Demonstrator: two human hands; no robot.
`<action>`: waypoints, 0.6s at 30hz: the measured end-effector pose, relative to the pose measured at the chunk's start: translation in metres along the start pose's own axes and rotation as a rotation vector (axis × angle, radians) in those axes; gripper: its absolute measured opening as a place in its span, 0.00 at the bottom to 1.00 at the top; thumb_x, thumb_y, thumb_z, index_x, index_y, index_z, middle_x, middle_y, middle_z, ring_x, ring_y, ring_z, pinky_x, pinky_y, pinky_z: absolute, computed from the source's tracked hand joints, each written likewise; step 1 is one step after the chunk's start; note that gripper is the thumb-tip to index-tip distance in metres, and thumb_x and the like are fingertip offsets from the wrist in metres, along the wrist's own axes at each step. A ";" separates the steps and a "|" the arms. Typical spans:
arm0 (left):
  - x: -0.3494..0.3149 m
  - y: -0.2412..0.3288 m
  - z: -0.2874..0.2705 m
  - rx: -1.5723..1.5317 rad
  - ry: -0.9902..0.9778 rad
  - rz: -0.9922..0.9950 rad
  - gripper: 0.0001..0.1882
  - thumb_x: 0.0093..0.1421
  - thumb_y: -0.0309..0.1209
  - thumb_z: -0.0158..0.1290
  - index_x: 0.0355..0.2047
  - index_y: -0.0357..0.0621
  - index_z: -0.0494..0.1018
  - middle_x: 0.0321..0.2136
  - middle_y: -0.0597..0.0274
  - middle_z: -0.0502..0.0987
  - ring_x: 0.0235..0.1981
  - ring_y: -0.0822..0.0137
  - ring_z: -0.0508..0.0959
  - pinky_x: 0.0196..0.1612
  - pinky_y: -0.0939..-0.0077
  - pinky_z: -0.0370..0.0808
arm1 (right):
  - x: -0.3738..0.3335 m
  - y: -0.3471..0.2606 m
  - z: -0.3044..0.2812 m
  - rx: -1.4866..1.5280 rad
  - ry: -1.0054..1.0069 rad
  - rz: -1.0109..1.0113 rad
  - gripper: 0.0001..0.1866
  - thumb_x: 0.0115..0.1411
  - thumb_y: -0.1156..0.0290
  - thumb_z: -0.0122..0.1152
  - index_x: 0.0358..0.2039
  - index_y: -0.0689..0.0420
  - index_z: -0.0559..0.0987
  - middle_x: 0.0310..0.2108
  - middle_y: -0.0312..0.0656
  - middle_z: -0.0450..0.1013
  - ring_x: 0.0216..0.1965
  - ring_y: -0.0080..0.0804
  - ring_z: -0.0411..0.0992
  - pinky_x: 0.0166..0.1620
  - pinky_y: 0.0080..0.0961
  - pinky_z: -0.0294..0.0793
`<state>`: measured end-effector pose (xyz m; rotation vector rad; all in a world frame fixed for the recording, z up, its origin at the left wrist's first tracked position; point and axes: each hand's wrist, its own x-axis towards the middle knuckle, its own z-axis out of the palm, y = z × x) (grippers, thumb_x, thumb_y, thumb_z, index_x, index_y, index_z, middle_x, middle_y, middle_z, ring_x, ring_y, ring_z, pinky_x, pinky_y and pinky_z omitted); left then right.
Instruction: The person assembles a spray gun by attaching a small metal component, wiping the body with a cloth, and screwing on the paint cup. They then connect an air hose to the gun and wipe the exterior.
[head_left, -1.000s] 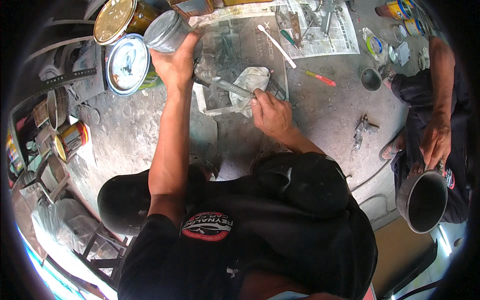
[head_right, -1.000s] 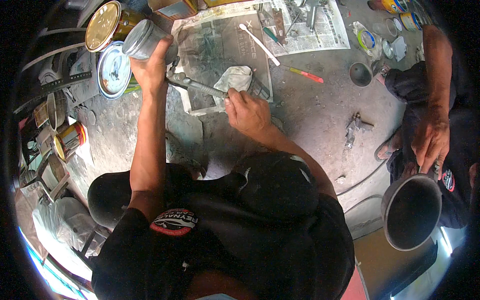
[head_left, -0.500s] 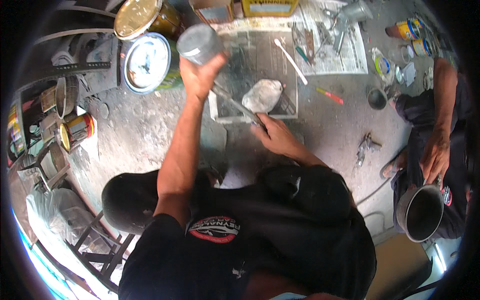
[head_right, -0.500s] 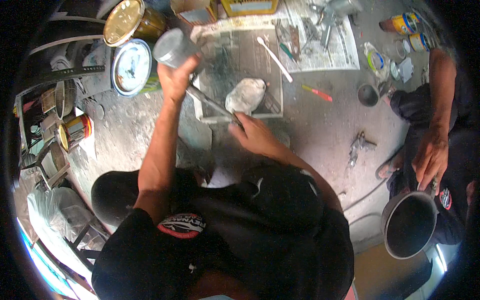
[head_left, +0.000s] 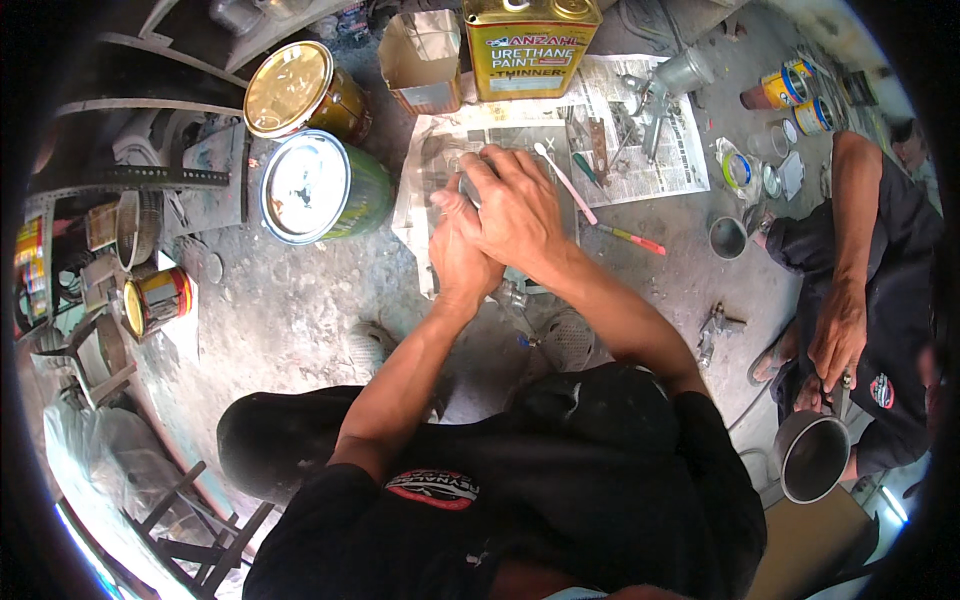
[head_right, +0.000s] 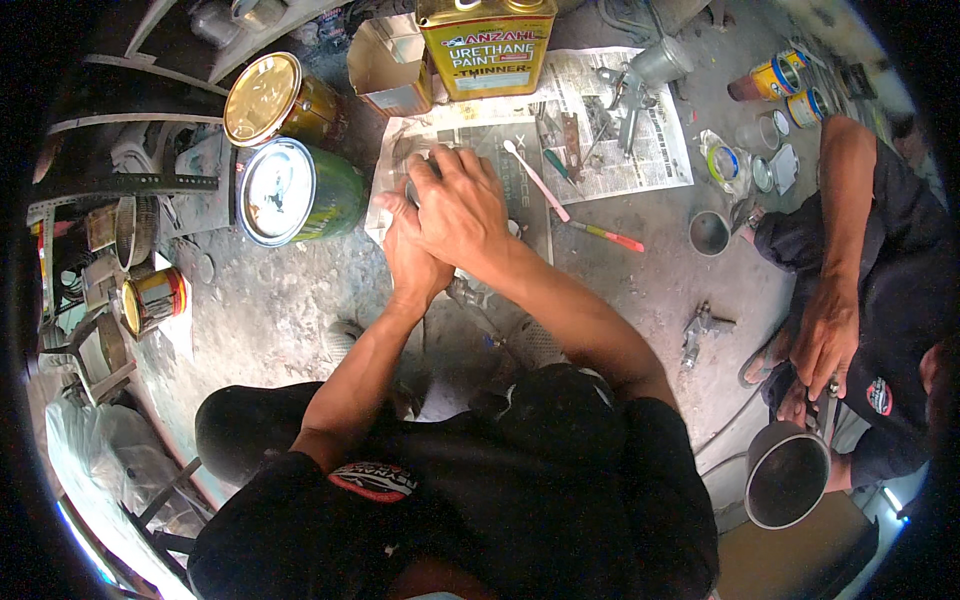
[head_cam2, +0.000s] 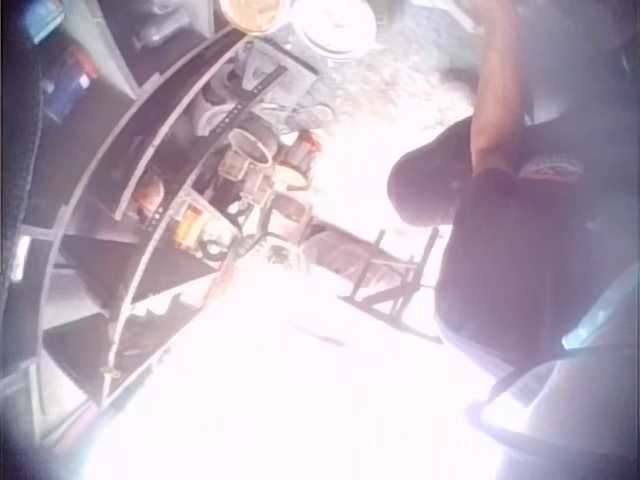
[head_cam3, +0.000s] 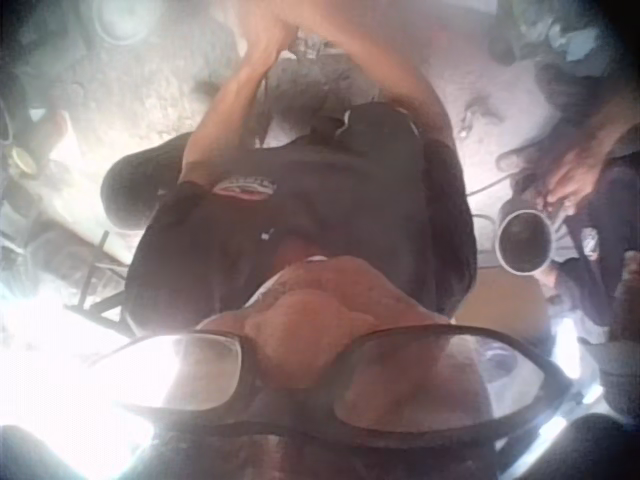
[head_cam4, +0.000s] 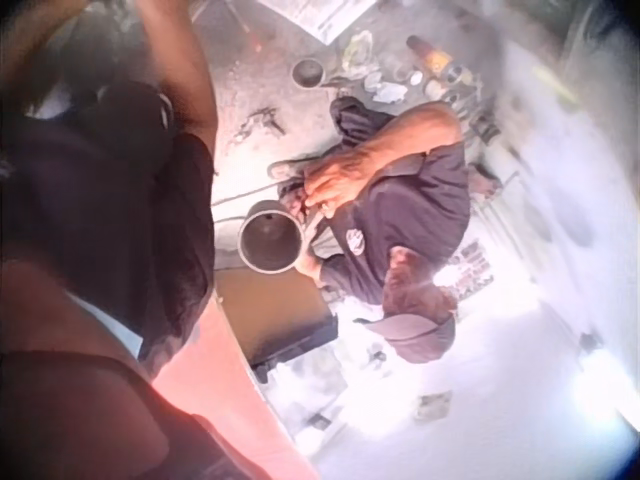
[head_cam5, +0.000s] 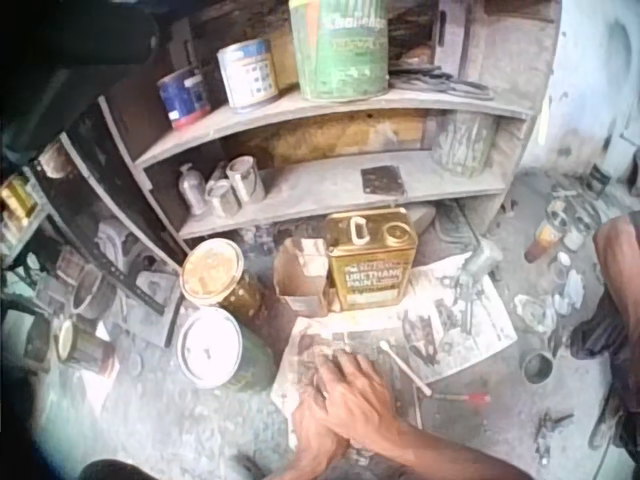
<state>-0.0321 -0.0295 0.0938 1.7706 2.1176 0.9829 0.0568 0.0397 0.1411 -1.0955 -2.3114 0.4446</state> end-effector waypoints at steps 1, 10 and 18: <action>0.001 0.004 -0.002 -0.155 -0.066 -0.184 0.40 0.53 0.37 0.61 0.63 0.34 0.58 0.42 0.39 0.78 0.40 0.39 0.79 0.41 0.52 0.75 | -0.003 0.004 0.007 0.030 0.053 -0.005 0.26 0.57 0.51 0.64 0.43 0.64 0.82 0.46 0.56 0.76 0.46 0.51 0.75 0.49 0.45 0.75; -0.009 -0.002 -0.005 -0.093 0.055 -0.010 0.45 0.48 0.38 0.64 0.63 0.33 0.58 0.35 0.43 0.80 0.34 0.43 0.81 0.35 0.55 0.77 | -0.002 0.018 0.010 0.315 0.099 -0.202 0.14 0.52 0.68 0.64 0.36 0.63 0.84 0.40 0.55 0.79 0.44 0.52 0.78 0.51 0.40 0.77; -0.012 -0.020 0.004 -0.098 -0.079 -0.278 0.37 0.47 0.43 0.67 0.52 0.36 0.66 0.36 0.44 0.80 0.35 0.40 0.80 0.37 0.52 0.77 | -0.001 0.025 0.030 0.391 -0.056 -0.104 0.16 0.53 0.65 0.63 0.39 0.61 0.85 0.42 0.55 0.79 0.47 0.51 0.78 0.53 0.39 0.77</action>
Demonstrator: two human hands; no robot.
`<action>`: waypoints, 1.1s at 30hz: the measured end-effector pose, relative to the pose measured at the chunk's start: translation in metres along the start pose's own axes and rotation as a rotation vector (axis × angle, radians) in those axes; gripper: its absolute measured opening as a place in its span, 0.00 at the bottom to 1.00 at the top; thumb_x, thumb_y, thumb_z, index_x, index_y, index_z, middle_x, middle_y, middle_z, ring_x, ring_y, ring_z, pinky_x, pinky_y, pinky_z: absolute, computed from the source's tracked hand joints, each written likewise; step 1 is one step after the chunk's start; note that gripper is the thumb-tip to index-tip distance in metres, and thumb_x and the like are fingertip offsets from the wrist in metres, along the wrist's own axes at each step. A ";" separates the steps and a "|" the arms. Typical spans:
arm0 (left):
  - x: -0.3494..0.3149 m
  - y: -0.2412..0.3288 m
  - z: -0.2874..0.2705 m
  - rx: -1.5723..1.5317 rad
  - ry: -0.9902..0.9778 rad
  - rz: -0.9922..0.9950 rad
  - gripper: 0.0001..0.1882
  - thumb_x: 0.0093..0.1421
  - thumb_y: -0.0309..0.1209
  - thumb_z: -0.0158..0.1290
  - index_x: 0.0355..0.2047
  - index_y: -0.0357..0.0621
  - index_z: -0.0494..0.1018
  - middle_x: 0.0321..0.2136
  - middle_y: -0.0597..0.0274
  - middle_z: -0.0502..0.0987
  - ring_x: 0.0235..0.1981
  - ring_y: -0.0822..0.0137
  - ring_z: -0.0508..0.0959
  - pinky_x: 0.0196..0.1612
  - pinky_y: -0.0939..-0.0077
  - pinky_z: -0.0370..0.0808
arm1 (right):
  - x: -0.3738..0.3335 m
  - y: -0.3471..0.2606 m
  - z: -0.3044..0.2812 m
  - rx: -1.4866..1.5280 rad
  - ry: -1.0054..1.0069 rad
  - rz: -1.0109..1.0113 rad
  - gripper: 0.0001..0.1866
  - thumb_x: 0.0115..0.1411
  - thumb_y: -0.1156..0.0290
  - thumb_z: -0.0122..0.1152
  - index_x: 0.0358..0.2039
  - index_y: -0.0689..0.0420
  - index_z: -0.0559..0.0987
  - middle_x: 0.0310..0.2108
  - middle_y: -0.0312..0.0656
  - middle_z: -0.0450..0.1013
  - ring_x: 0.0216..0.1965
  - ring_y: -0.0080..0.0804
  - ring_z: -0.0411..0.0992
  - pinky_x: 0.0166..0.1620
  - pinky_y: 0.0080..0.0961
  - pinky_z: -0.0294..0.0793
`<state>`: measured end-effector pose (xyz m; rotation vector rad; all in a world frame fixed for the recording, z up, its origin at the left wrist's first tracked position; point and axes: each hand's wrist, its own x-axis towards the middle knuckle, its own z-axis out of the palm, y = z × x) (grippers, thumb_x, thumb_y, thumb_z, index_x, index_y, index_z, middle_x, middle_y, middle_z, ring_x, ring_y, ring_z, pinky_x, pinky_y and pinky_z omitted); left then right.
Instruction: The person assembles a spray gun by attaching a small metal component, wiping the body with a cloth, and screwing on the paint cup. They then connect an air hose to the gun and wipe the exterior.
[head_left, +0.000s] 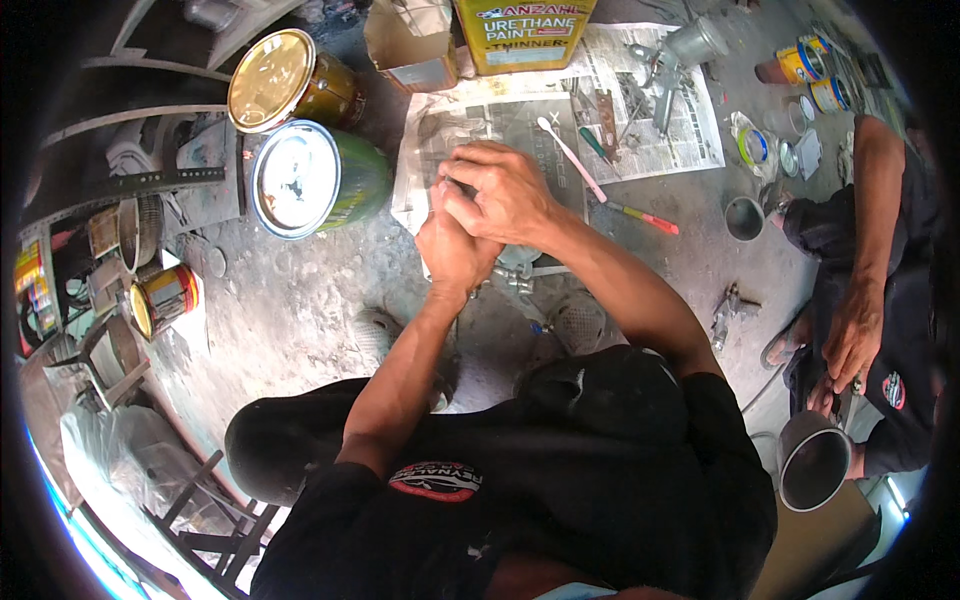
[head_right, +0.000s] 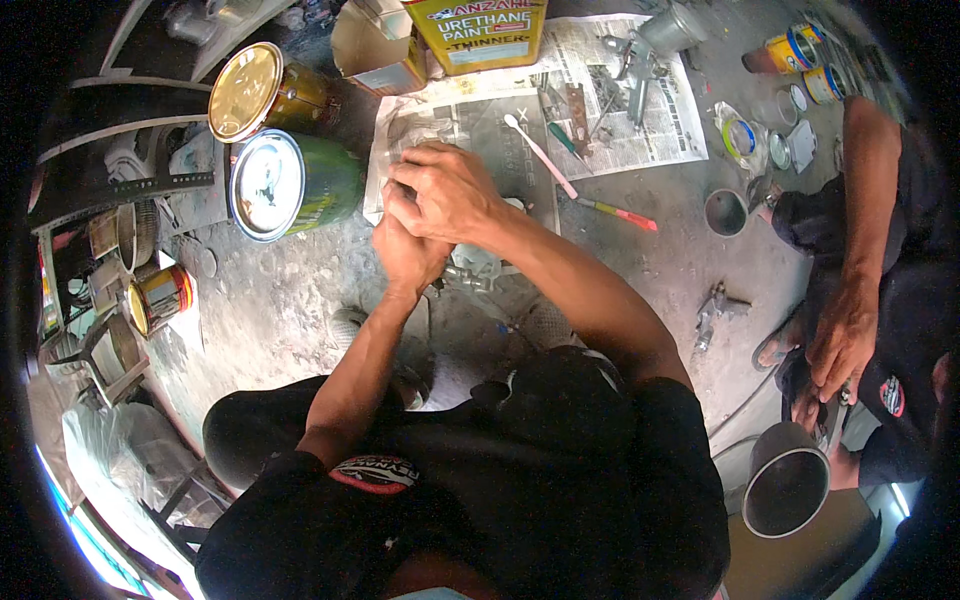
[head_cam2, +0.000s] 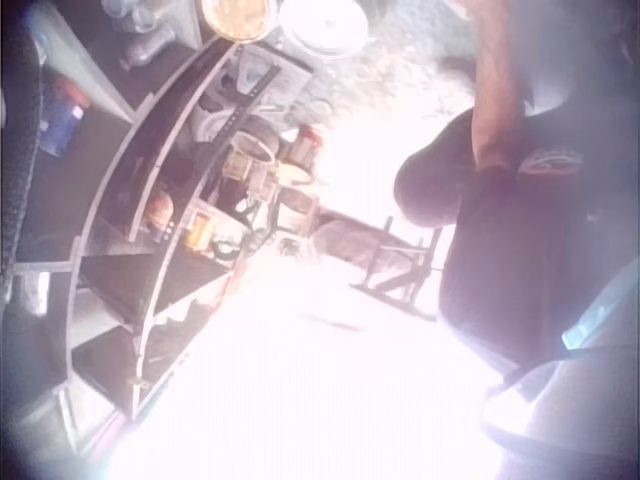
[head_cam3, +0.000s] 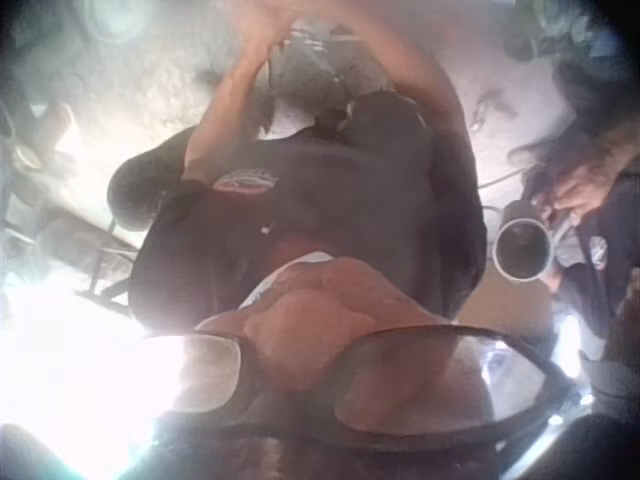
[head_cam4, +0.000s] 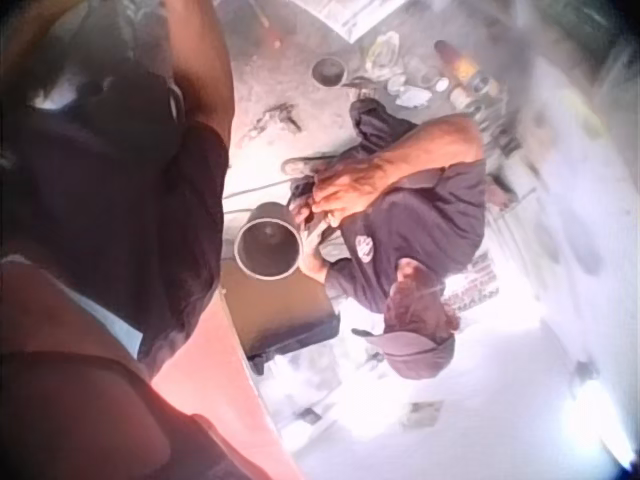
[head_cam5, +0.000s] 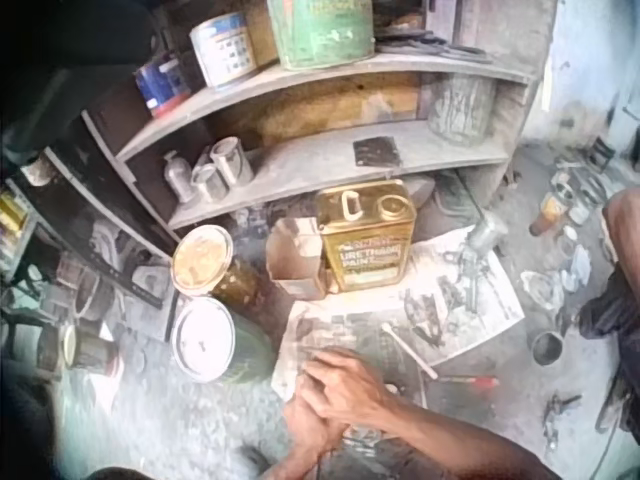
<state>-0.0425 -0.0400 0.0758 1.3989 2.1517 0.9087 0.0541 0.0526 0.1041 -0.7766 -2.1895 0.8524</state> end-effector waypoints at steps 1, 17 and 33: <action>0.001 -0.002 0.001 -0.004 0.004 -0.011 0.37 0.46 0.43 0.67 0.52 0.37 0.66 0.35 0.44 0.80 0.35 0.39 0.80 0.37 0.52 0.77 | 0.001 0.002 0.002 0.002 -0.008 0.005 0.16 0.53 0.65 0.63 0.40 0.60 0.85 0.42 0.55 0.79 0.47 0.51 0.78 0.53 0.39 0.77; 0.011 -0.011 0.029 0.053 -0.225 -0.248 0.52 0.43 0.45 0.69 0.64 0.42 0.56 0.44 0.40 0.79 0.46 0.43 0.80 0.48 0.53 0.75 | -0.024 0.072 0.007 -0.084 0.400 0.157 0.17 0.60 0.58 0.63 0.38 0.60 0.82 0.37 0.49 0.81 0.40 0.49 0.79 0.47 0.38 0.78; 0.039 -0.060 0.072 -0.045 -0.409 -0.314 0.62 0.39 0.47 0.74 0.67 0.33 0.51 0.52 0.40 0.75 0.54 0.46 0.76 0.58 0.62 0.72 | -0.048 0.205 -0.057 -0.619 0.120 0.908 0.13 0.58 0.62 0.62 0.35 0.59 0.82 0.34 0.58 0.79 0.40 0.57 0.79 0.42 0.53 0.75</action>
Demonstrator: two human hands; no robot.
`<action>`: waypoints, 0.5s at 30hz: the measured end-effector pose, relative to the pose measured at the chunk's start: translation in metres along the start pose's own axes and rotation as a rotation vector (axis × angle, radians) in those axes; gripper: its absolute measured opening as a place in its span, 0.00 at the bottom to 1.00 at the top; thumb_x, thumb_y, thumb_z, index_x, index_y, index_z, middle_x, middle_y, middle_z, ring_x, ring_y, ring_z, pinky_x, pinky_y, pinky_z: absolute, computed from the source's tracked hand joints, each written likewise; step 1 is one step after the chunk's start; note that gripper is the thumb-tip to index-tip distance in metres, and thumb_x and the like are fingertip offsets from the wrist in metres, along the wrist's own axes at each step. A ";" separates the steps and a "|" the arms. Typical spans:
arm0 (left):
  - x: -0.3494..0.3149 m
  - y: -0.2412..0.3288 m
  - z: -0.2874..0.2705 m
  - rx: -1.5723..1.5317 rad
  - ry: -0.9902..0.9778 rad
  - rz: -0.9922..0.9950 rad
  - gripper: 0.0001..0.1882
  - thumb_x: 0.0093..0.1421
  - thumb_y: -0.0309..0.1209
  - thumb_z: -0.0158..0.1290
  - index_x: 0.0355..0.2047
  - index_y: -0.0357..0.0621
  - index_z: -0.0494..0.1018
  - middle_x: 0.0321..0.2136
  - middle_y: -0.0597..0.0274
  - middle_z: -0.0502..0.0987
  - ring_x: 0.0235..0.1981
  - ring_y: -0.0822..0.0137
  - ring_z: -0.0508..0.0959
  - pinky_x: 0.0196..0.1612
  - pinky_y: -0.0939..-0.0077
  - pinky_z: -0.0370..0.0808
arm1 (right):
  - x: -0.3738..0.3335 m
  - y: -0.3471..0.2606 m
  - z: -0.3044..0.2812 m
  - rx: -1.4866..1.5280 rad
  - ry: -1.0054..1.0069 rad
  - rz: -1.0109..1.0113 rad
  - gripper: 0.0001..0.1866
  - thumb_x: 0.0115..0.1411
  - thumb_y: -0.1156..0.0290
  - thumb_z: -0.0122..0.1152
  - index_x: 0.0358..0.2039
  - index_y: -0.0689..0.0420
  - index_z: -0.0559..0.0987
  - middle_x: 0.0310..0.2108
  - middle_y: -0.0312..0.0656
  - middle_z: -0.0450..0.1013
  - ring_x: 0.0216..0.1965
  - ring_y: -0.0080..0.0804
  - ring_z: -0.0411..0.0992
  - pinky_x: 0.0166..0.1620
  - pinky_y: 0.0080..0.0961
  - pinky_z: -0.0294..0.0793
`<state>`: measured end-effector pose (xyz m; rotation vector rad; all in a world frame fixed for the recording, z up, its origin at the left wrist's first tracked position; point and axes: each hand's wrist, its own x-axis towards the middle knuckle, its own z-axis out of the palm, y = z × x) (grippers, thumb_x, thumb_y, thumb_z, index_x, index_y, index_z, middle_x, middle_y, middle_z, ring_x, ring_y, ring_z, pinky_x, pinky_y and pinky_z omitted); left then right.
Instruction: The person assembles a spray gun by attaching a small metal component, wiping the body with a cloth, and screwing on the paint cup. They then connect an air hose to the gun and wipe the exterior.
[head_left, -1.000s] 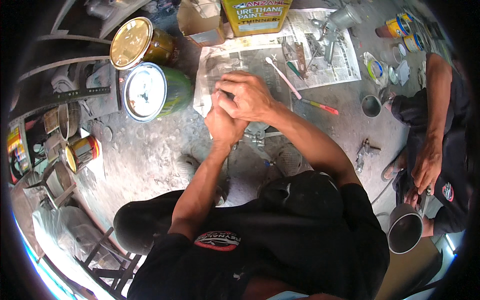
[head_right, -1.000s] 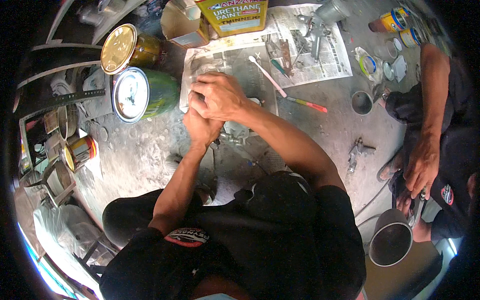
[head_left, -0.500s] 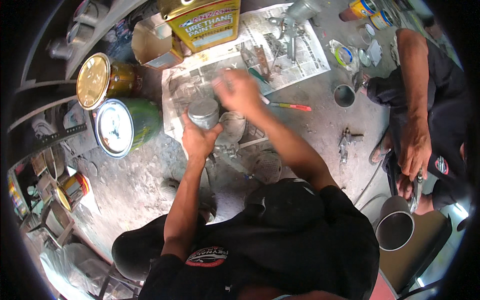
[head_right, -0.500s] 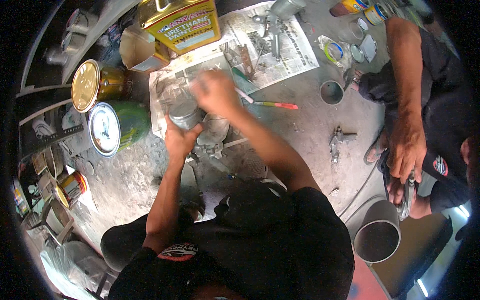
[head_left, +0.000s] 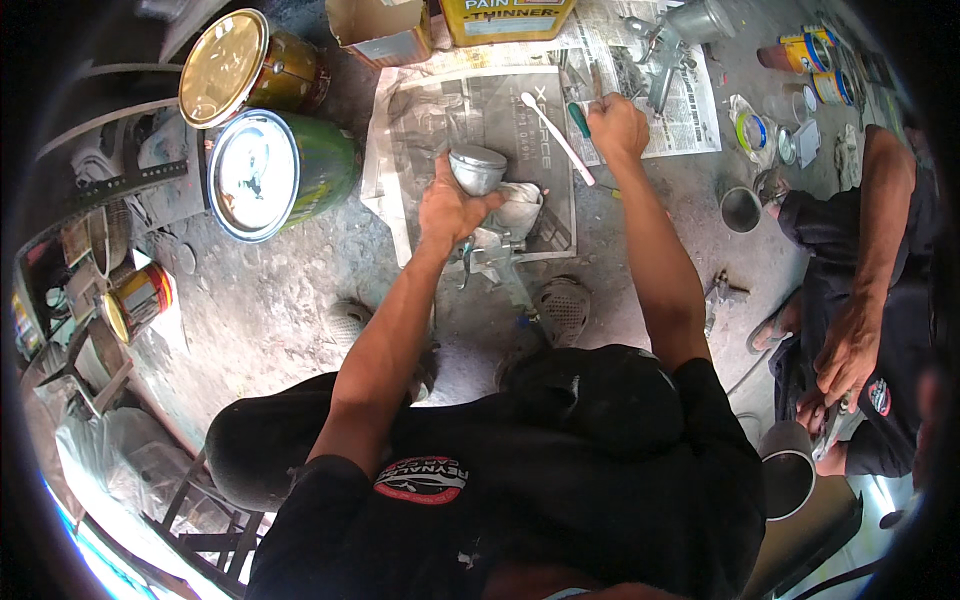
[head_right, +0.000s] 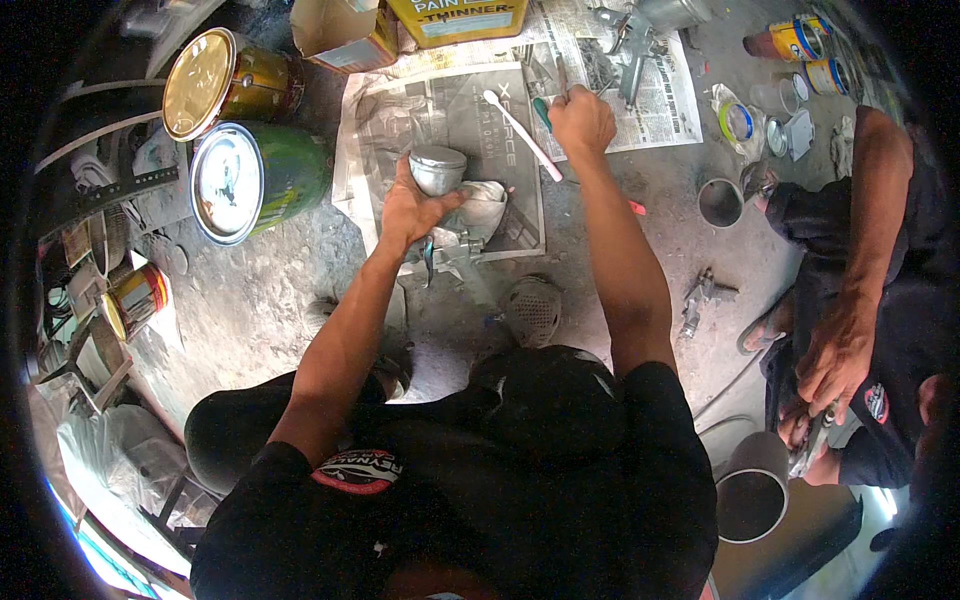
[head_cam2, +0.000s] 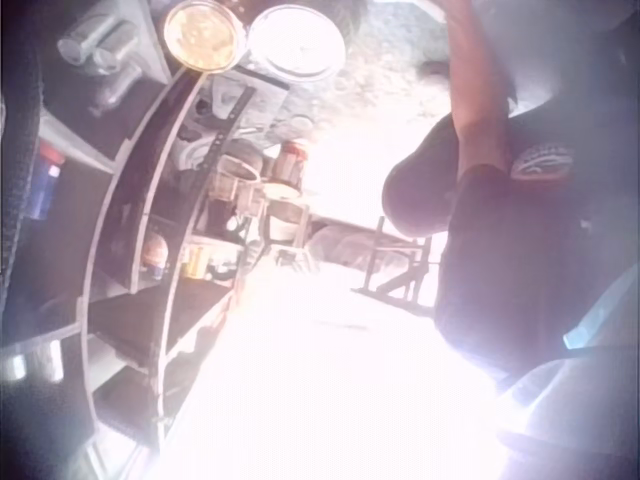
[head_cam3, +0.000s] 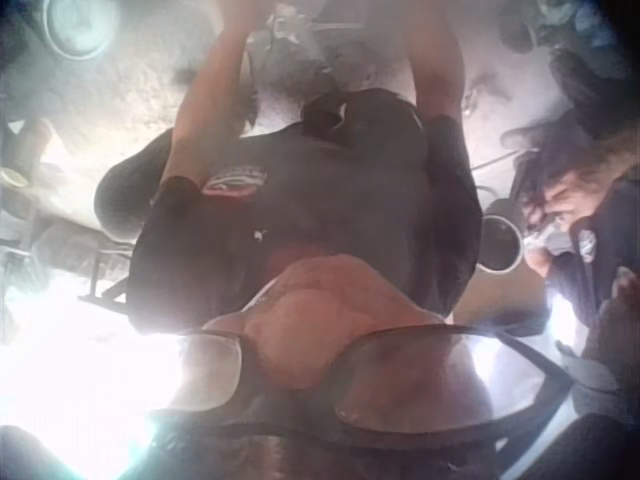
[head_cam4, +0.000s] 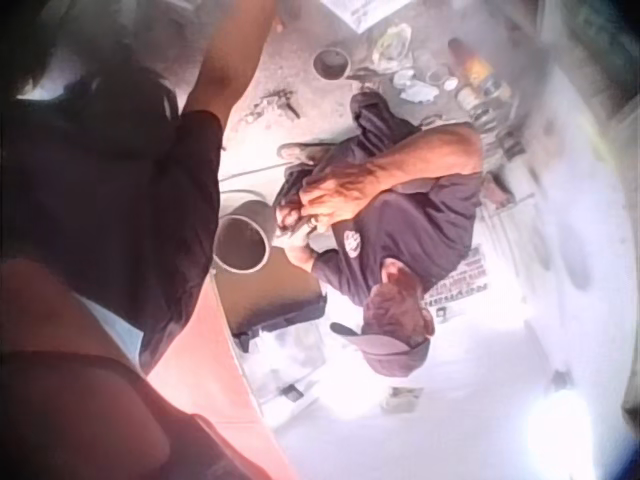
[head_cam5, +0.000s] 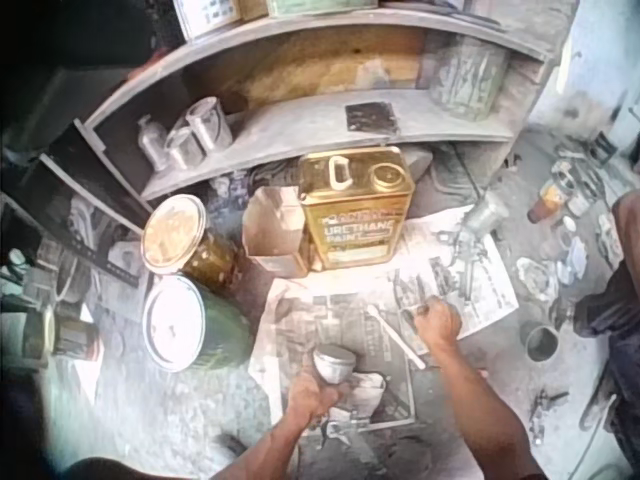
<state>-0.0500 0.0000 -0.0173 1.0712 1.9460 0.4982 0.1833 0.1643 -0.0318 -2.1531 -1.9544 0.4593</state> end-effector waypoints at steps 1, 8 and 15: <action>0.001 0.002 0.003 0.032 0.033 0.016 0.61 0.39 0.47 0.74 0.66 0.32 0.51 0.52 0.40 0.75 0.54 0.46 0.76 0.57 0.61 0.72 | -0.002 0.003 0.001 0.059 0.046 -0.027 0.13 0.59 0.62 0.61 0.36 0.59 0.81 0.33 0.58 0.79 0.39 0.57 0.78 0.41 0.55 0.75; 0.000 0.030 0.009 0.160 0.072 -0.099 0.51 0.40 0.44 0.72 0.59 0.34 0.59 0.50 0.40 0.75 0.54 0.42 0.75 0.56 0.56 0.73 | -0.106 -0.030 -0.022 0.124 -0.208 -0.525 0.17 0.64 0.66 0.56 0.52 0.56 0.70 0.29 0.48 0.77 0.30 0.54 0.78 0.29 0.46 0.77; 0.011 0.007 0.014 0.103 0.079 -0.068 0.35 0.41 0.40 0.71 0.43 0.32 0.65 0.43 0.39 0.76 0.49 0.39 0.76 0.54 0.55 0.74 | -0.162 -0.089 -0.036 0.187 -0.153 -0.944 0.15 0.64 0.59 0.59 0.43 0.56 0.77 0.32 0.49 0.75 0.30 0.44 0.79 0.29 0.39 0.79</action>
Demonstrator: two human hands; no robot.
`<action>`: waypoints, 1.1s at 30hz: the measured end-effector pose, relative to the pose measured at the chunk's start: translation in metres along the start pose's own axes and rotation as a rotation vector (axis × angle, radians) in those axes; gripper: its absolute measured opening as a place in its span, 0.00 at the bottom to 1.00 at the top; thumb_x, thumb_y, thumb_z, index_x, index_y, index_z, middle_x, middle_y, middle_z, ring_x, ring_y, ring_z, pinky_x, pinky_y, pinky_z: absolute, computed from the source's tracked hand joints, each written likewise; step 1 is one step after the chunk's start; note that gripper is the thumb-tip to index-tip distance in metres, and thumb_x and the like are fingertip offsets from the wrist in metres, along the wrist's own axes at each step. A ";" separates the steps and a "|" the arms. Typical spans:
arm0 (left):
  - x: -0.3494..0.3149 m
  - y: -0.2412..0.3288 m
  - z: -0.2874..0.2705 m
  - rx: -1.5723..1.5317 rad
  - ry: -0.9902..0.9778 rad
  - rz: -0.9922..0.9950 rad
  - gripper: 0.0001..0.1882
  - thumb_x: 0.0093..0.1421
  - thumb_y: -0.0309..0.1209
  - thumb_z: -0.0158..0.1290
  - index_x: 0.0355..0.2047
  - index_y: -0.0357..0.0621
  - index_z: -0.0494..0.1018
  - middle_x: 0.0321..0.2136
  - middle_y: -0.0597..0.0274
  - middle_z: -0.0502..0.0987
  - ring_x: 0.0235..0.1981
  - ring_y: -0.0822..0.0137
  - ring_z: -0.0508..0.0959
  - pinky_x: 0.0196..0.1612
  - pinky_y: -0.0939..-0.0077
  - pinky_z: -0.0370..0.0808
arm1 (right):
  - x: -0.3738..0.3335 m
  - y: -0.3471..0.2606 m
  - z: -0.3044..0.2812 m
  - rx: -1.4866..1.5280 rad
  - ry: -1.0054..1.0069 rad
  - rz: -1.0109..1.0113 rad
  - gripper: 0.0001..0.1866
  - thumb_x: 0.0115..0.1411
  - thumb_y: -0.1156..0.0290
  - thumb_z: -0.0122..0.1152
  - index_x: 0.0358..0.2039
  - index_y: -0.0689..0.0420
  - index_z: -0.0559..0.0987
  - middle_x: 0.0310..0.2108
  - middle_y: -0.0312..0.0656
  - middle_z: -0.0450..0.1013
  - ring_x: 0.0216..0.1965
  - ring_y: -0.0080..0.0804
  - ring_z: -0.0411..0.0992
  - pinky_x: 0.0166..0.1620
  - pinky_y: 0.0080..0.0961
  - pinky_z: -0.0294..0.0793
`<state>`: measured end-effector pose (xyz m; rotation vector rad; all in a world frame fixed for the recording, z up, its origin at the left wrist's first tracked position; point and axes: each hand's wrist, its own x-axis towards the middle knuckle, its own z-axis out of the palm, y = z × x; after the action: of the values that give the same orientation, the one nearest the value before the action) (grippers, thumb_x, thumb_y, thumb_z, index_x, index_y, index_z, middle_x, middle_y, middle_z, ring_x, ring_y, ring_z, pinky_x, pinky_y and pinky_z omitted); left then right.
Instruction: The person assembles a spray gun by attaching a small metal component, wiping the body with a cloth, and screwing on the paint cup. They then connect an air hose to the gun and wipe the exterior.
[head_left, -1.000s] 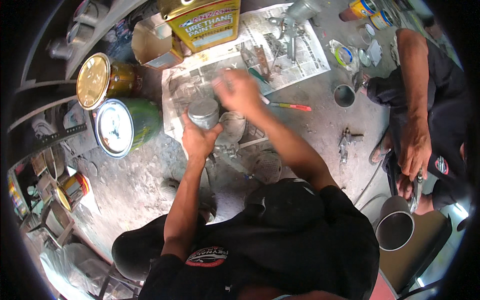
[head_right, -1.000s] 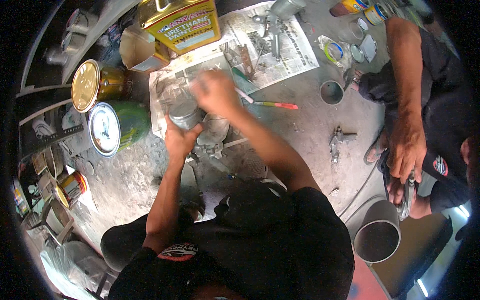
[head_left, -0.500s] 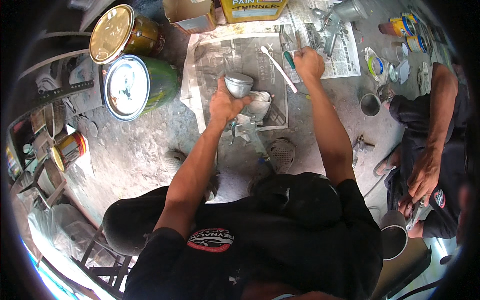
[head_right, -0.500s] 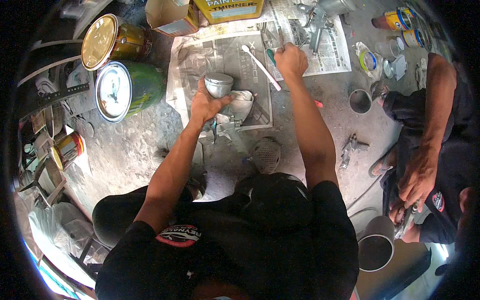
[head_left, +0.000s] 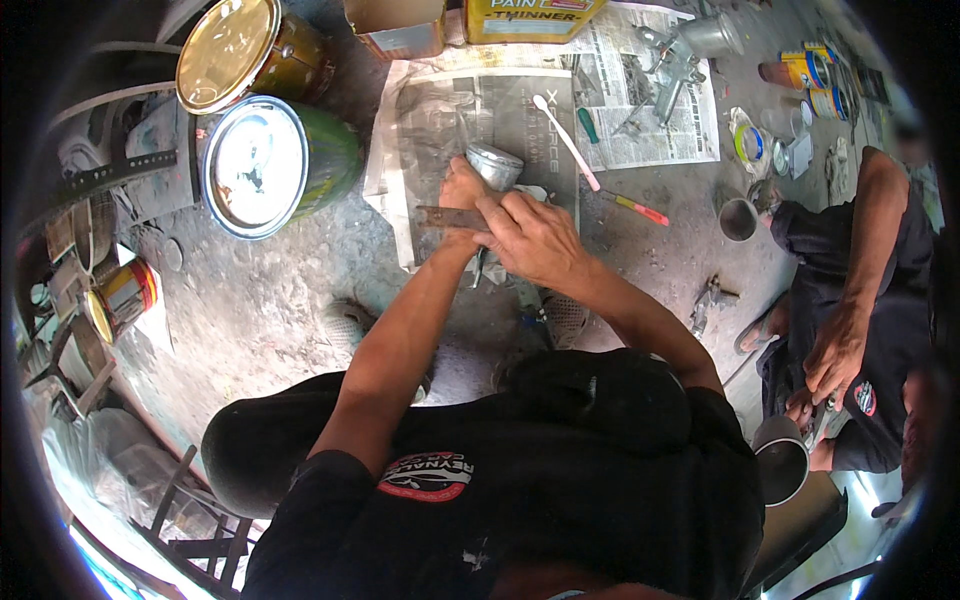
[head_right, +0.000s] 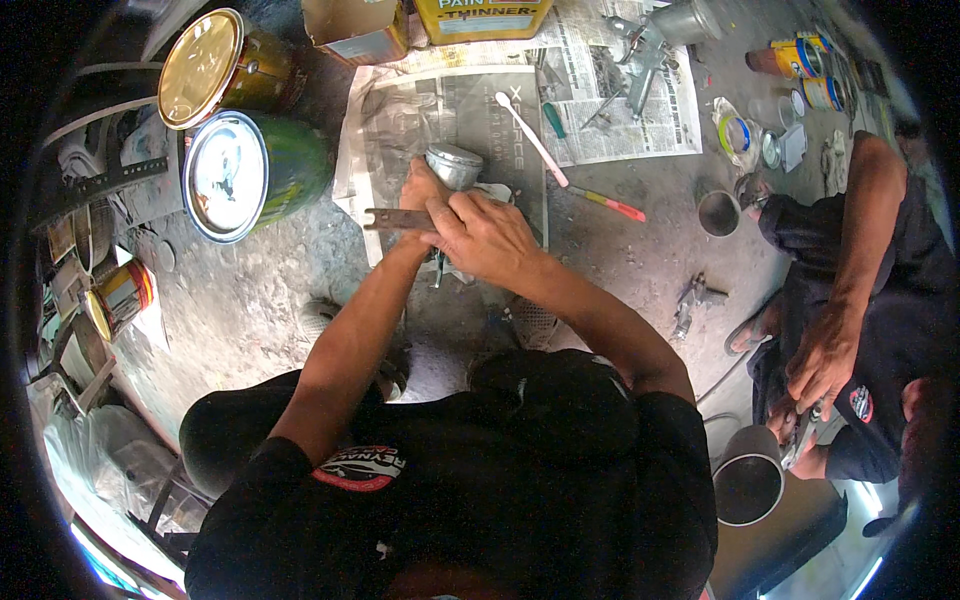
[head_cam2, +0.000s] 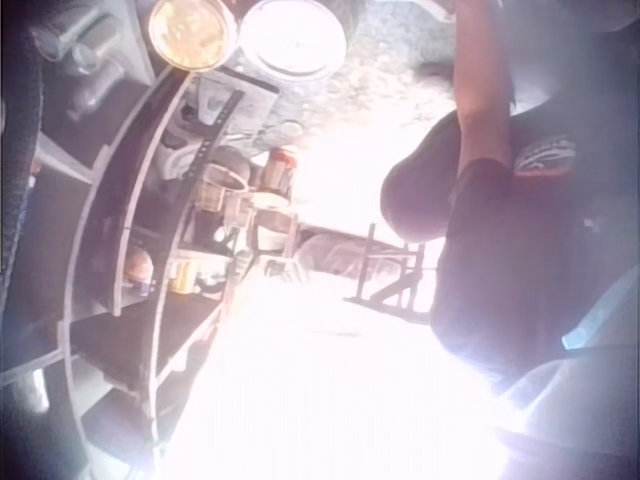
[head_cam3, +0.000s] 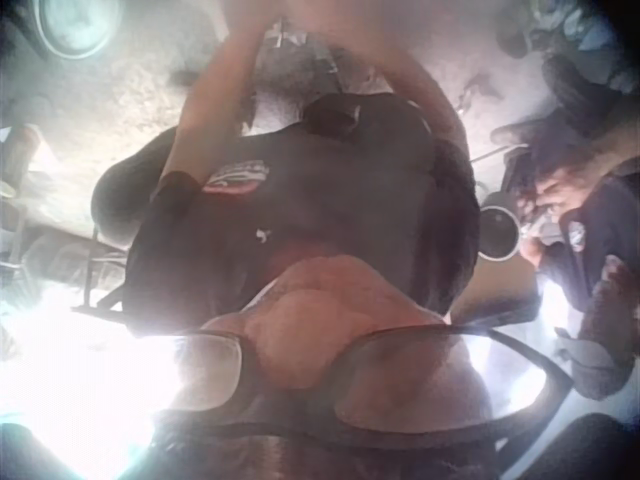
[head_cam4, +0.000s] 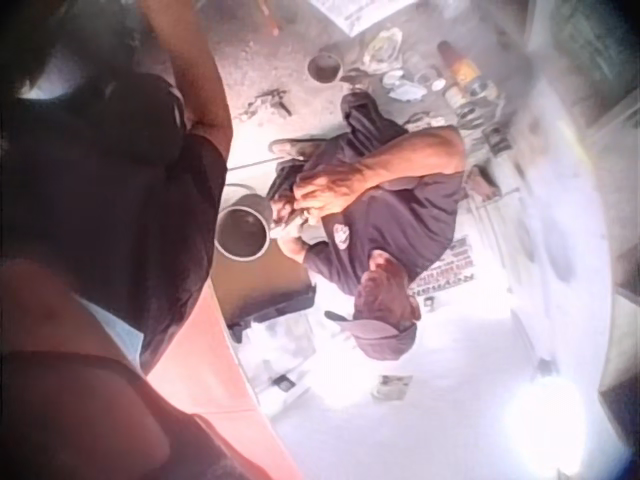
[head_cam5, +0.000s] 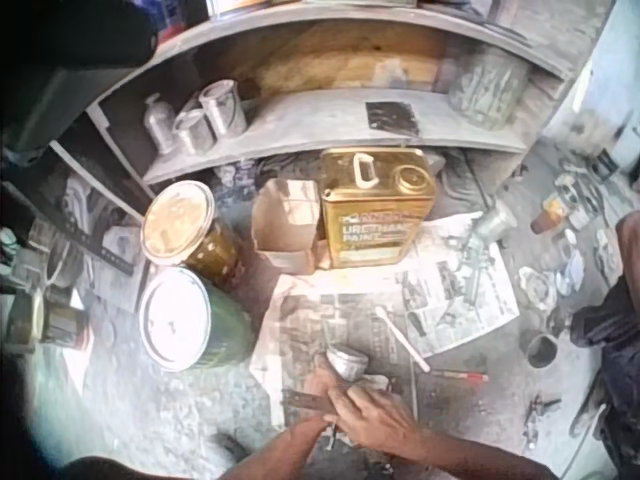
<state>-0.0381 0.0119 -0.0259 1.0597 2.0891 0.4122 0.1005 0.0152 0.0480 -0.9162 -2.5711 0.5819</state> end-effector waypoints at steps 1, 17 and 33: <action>0.012 -0.016 0.014 -0.020 0.002 -0.045 0.38 0.40 0.40 0.72 0.43 0.30 0.65 0.43 0.37 0.76 0.48 0.39 0.77 0.52 0.56 0.75 | 0.003 -0.003 -0.001 0.020 0.032 -0.027 0.15 0.64 0.58 0.59 0.41 0.57 0.78 0.32 0.50 0.75 0.29 0.44 0.78 0.29 0.40 0.78; -0.010 0.003 -0.003 -0.021 0.035 -0.013 0.40 0.40 0.41 0.73 0.46 0.29 0.65 0.44 0.35 0.77 0.49 0.41 0.77 0.52 0.55 0.75 | -0.002 0.022 -0.005 -0.045 -0.020 0.357 0.16 0.68 0.60 0.50 0.38 0.61 0.77 0.33 0.52 0.74 0.30 0.53 0.77 0.32 0.45 0.77; -0.007 0.001 -0.001 0.039 0.033 0.007 0.48 0.40 0.48 0.71 0.53 0.27 0.63 0.47 0.35 0.76 0.49 0.40 0.77 0.52 0.55 0.75 | 0.002 0.029 -0.002 -0.048 0.171 0.416 0.17 0.67 0.58 0.51 0.31 0.60 0.77 0.30 0.51 0.75 0.26 0.50 0.77 0.29 0.44 0.78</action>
<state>-0.0352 0.0069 -0.0214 1.0902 2.1313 0.3965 0.1150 0.0378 0.0363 -1.4668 -2.2609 0.5234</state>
